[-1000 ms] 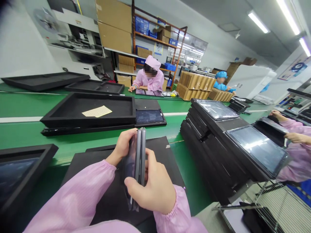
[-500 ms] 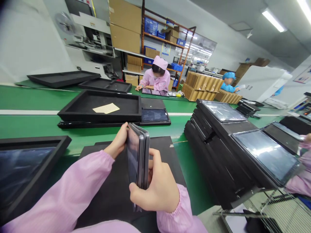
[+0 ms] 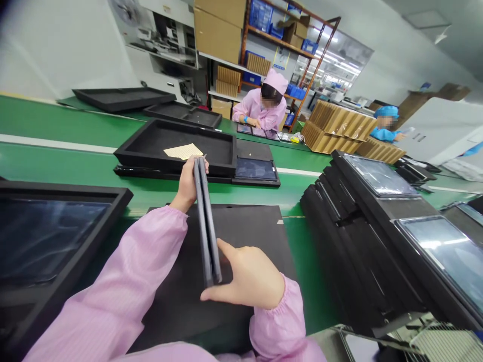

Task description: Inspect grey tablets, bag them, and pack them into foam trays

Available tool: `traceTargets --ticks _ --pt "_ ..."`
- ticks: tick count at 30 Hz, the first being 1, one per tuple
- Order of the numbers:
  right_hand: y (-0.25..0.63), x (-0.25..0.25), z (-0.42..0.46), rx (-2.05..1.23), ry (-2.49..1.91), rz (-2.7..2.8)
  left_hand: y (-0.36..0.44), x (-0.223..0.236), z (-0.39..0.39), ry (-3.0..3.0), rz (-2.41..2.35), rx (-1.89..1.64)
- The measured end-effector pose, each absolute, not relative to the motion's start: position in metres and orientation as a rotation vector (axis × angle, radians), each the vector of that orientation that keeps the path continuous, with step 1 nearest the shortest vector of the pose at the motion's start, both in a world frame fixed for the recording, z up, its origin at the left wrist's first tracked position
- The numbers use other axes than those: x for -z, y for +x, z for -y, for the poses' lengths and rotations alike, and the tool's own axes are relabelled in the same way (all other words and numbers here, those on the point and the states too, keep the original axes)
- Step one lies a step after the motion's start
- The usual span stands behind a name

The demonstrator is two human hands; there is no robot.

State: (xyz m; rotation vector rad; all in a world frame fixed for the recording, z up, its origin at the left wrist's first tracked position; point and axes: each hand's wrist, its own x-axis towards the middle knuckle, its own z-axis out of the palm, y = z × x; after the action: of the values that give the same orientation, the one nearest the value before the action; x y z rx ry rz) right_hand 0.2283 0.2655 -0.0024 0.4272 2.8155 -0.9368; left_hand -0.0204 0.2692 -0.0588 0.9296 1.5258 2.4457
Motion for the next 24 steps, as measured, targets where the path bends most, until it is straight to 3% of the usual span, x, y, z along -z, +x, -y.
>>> traceTargets --ticks 3,8,24 --pt "0.238 0.002 -0.273 1.179 0.236 -2.758 -0.012 0.049 -0.268 1.040 -1.416 -2.456" --pt "0.246 -0.001 -0.279 1.297 0.194 -2.744 -0.003 0.041 -0.264 1.126 -1.416 -2.382" --pt "0.241 -0.004 -0.276 1.121 0.127 -2.896 -0.004 0.044 -0.267 1.180 -1.429 -2.358"
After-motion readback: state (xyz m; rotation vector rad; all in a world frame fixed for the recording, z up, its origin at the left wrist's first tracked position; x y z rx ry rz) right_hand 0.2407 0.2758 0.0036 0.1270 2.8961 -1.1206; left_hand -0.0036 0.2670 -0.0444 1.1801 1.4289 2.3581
